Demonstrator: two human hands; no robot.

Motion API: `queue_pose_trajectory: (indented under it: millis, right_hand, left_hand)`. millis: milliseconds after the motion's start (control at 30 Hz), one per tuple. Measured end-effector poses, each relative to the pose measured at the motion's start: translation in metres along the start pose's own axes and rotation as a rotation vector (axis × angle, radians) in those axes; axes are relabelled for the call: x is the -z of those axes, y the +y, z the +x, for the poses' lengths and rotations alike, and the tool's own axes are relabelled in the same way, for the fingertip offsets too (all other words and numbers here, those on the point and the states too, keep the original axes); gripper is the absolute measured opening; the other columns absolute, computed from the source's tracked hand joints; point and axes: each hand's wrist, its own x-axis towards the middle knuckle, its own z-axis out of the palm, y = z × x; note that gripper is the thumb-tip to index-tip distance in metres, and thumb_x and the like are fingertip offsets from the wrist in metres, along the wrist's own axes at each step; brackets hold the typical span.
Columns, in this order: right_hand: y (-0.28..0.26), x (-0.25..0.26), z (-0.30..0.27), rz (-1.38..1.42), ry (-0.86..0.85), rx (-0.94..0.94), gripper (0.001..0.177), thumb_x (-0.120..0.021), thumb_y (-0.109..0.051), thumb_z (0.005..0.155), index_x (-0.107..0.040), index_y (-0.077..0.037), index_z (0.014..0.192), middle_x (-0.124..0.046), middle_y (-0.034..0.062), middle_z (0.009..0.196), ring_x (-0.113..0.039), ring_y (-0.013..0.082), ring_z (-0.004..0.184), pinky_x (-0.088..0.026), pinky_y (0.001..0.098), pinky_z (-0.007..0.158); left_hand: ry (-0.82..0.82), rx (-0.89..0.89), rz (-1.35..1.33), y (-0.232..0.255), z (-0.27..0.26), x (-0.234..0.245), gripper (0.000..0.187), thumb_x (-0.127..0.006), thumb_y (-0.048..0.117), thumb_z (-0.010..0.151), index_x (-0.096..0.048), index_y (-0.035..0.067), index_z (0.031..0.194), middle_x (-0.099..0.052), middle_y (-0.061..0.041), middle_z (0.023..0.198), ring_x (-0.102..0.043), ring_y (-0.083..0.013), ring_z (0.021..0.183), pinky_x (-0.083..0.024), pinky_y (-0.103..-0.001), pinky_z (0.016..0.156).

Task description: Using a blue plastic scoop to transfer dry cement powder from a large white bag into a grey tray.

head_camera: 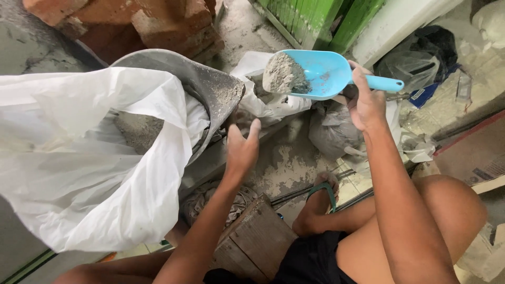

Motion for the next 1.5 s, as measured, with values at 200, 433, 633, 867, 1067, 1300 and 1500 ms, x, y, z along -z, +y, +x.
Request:
queue_pose_trajectory:
  millis: [200,433,633,867,1067,1300,1500]
  right_hand:
    - [-0.061,-0.035,-0.024,0.125,0.055,0.031,0.051,-0.078,-0.039,0.093,-0.068,-0.010,0.134,-0.071,0.0166,0.112,-0.077,0.0371,0.096,-0.075,0.0487,0.074]
    - [-0.154,-0.126,-0.077,-0.049,-0.124,0.048,0.059,-0.072,-0.054,0.084,-0.064,-0.017,0.129,-0.070,0.0013,0.108,-0.074,0.0170,0.094,-0.071,0.0369,0.076]
    - [-0.176,-0.209,-0.122,-0.116,-0.261,0.013,0.056,-0.069,-0.051,0.088,-0.066,-0.014,0.130,-0.068,0.0061,0.103,-0.074,0.0184,0.083,-0.073,0.0389,0.079]
    - [-0.124,-0.271,-0.156,-0.049,-0.259,-0.168,0.058,-0.071,-0.042,0.082,-0.068,-0.009,0.129,-0.072,0.0035,0.126,-0.075,0.0357,0.103,-0.071,0.0486,0.080]
    - [-0.094,-0.285,-0.173,-0.192,-0.390,0.043,0.044,-0.066,-0.032,0.094,-0.065,-0.005,0.129,-0.073,0.0222,0.119,-0.080,0.0319,0.094,-0.076,0.0382,0.072]
    - [-0.068,-0.297,-0.178,-0.274,-0.581,0.570,0.035,-0.068,-0.017,0.103,-0.061,0.005,0.130,-0.065,0.0151,0.113,-0.070,0.0239,0.099,-0.066,0.0266,0.088]
    - [-0.059,-0.299,-0.186,-0.514,-0.481,0.816,0.034,-0.071,-0.018,0.104,-0.063,0.001,0.131,-0.073,0.0176,0.114,-0.073,0.0218,0.093,-0.064,0.0304,0.081]
  left_hand:
    - [-0.153,-0.431,0.167,0.015,-0.065,0.027,0.068,-0.058,0.014,0.098,-0.027,-0.014,0.152,-0.037,-0.042,0.146,-0.034,-0.0563,0.142,-0.032,-0.067,0.116]
    - [-0.367,-1.345,0.587,0.030,-0.128,0.121,0.020,-0.054,0.013,0.105,-0.059,0.004,0.121,-0.069,-0.014,0.101,-0.068,-0.0307,0.080,-0.058,-0.042,0.071]
    - [0.410,-1.371,0.488,0.065,-0.137,0.255,0.021,-0.063,0.001,0.103,-0.056,-0.003,0.122,-0.056,-0.018,0.117,-0.054,-0.0330,0.108,-0.047,-0.041,0.085]
    - [0.363,0.081,0.435,0.036,-0.124,0.323,0.096,-0.057,0.064,0.085,-0.024,0.011,0.159,-0.054,-0.016,0.144,-0.055,-0.0348,0.127,-0.046,-0.056,0.096]
    - [0.323,-0.075,0.475,0.013,-0.107,0.325,0.032,-0.056,0.039,0.102,-0.064,0.009,0.101,-0.071,-0.006,0.100,-0.062,-0.0232,0.090,-0.047,-0.042,0.077]
    - [0.330,-0.387,0.217,0.001,-0.097,0.314,0.021,-0.053,0.027,0.108,-0.061,0.008,0.101,-0.063,-0.002,0.093,-0.057,-0.0149,0.082,-0.045,-0.033,0.068]
    - [0.289,-0.505,0.157,-0.005,-0.092,0.313,0.016,-0.049,0.020,0.110,-0.059,0.008,0.106,-0.058,-0.002,0.092,-0.051,-0.0136,0.078,-0.043,-0.030,0.067]
